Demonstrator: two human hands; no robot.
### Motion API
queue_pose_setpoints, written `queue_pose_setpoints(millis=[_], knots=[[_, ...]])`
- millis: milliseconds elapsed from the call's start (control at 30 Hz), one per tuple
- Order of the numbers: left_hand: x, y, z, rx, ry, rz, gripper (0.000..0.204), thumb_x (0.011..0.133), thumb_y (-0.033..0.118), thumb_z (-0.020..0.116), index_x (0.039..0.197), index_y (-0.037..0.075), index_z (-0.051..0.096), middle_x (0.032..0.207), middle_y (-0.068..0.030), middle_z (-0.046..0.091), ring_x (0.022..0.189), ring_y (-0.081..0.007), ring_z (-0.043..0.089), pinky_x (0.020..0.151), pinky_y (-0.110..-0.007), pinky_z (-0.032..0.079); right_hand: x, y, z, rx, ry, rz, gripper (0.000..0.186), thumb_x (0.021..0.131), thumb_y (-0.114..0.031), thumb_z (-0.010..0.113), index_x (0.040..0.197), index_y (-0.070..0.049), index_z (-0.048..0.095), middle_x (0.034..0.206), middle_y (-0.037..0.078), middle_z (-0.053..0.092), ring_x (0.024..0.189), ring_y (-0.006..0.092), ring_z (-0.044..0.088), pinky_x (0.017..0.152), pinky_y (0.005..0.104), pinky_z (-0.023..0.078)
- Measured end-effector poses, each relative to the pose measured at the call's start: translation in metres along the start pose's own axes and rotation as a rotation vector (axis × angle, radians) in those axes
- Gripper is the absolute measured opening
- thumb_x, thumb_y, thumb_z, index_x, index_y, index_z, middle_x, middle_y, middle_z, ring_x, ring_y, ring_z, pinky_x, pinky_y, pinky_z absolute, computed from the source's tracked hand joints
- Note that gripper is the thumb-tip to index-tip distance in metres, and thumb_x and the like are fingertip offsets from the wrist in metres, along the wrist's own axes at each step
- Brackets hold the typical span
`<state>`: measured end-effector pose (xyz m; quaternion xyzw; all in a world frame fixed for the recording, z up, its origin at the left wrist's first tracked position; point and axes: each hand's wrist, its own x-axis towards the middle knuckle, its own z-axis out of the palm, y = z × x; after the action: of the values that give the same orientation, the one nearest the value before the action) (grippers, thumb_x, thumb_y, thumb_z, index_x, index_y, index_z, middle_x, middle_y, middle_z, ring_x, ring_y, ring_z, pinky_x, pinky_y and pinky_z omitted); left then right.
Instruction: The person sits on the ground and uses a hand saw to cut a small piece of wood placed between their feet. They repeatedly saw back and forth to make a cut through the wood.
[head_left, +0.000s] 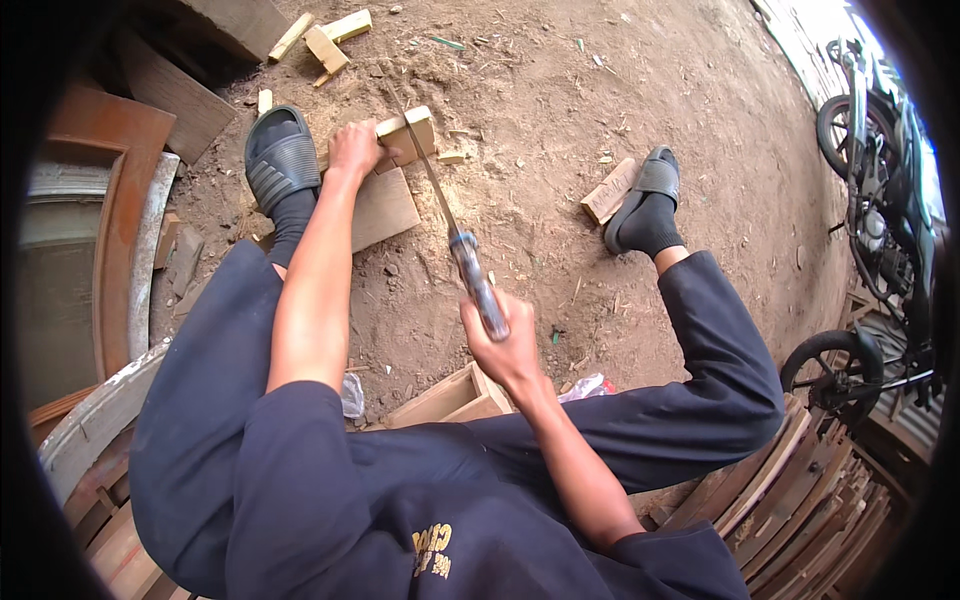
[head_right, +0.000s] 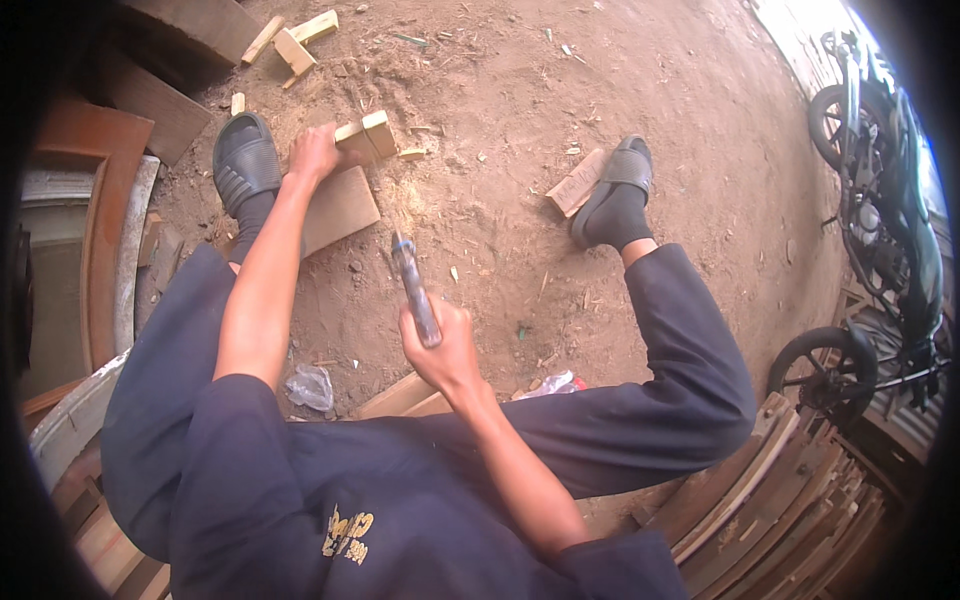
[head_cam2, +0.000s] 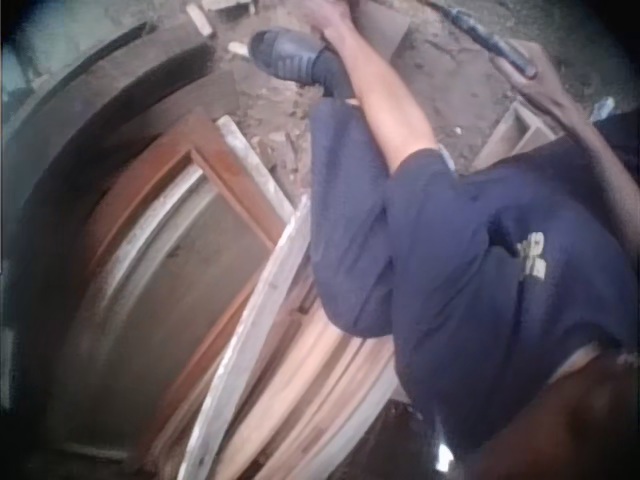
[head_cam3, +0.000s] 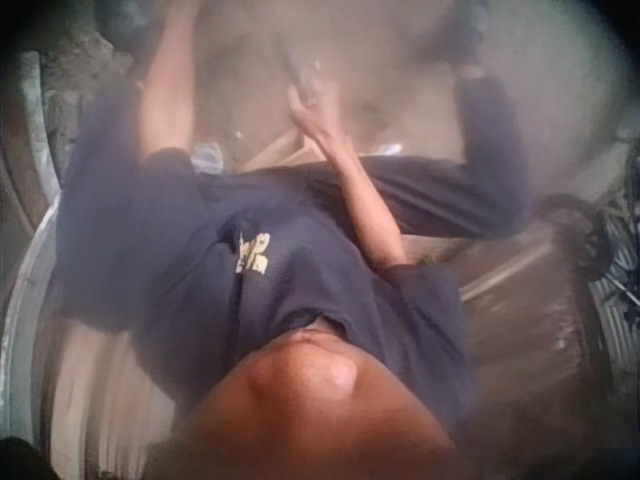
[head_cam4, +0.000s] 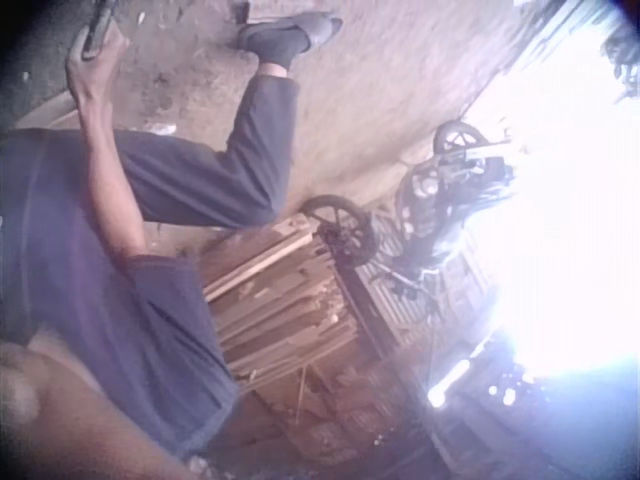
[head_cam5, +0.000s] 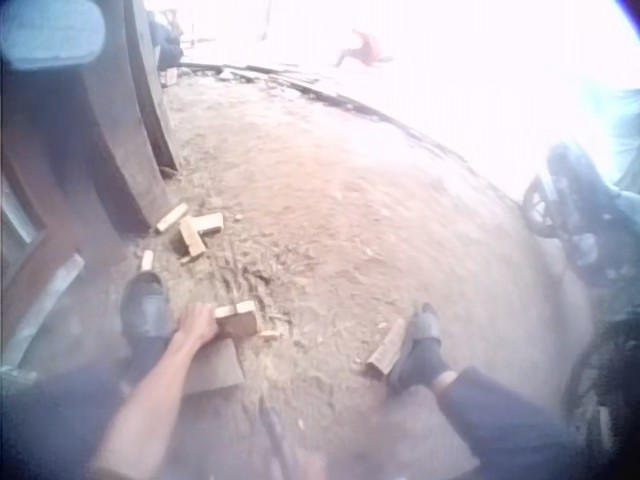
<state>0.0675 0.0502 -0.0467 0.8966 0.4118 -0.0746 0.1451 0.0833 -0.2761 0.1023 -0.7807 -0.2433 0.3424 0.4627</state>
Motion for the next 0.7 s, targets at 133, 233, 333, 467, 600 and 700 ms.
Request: queue_pose_setpoints(millis=[133,233,333,467,600,700], knots=[[-0.007,0.016,-0.012,0.026,-0.035,0.037,0.056,0.064,0.047,0.083,0.098,0.005,0.067,0.098,-0.0218,0.068,0.096,-0.0379,0.065,0.084,-0.048,0.051,0.038,-0.011,0.002,-0.021,-0.072,0.141,0.024,0.086,-0.015,0.06,0.067,-0.001,0.054,0.054,0.008,0.053,0.048,0.0127,0.049,0.048,0.0348,0.04],[-0.008,0.013,-0.021,0.072,-0.113,-0.008,0.065,0.062,0.051,0.083,0.106,0.006,0.065,0.11,-0.0202,0.065,0.108,-0.0353,0.062,0.093,-0.044,0.049,0.004,-0.028,-0.01,-0.067,-0.031,-0.036,0.023,0.086,-0.015,0.06,0.069,0.0,0.056,0.054,0.008,0.053,0.048,0.0128,0.051,0.049,0.0345,0.042],[0.001,0.014,-0.012,0.064,-0.071,-0.004,0.062,0.062,0.048,0.084,0.105,0.007,0.066,0.111,-0.0184,0.066,0.107,-0.0357,0.062,0.09,-0.045,0.05,-0.035,-0.017,-0.039,0.019,-0.022,0.074,0.018,0.085,-0.012,0.06,0.075,0.002,0.06,0.056,0.011,0.053,0.051,0.0133,0.053,0.051,0.0335,0.043],[0.007,0.011,-0.016,0.038,-0.032,0.02,0.062,0.061,0.048,0.084,0.104,0.007,0.067,0.106,-0.018,0.067,0.103,-0.0347,0.064,0.088,-0.046,0.051,0.021,-0.01,-0.004,-0.068,-0.018,0.043,0.02,0.085,-0.013,0.06,0.072,0.001,0.056,0.054,0.011,0.048,0.05,0.0131,0.047,0.051,0.0352,0.04],[0.011,0.002,-0.013,0.033,-0.07,0.023,0.064,0.061,0.049,0.084,0.105,0.007,0.067,0.103,-0.0184,0.068,0.101,-0.0344,0.064,0.088,-0.047,0.051,-0.002,-0.024,-0.012,0.006,-0.029,0.094,0.02,0.084,-0.012,0.06,0.07,0.001,0.055,0.053,0.011,0.047,0.048,0.0122,0.044,0.048,0.0334,0.038],[0.01,0.007,-0.012,0.03,-0.029,0.045,0.062,0.061,0.05,0.084,0.104,0.007,0.068,0.102,-0.0185,0.068,0.099,-0.0345,0.065,0.086,-0.046,0.052,-0.035,-0.015,-0.038,-0.011,-0.051,0.048,0.027,0.087,-0.014,0.06,0.066,0.0,0.05,0.054,0.001,0.043,0.052,0.0058,0.038,0.047,0.0286,0.033]])
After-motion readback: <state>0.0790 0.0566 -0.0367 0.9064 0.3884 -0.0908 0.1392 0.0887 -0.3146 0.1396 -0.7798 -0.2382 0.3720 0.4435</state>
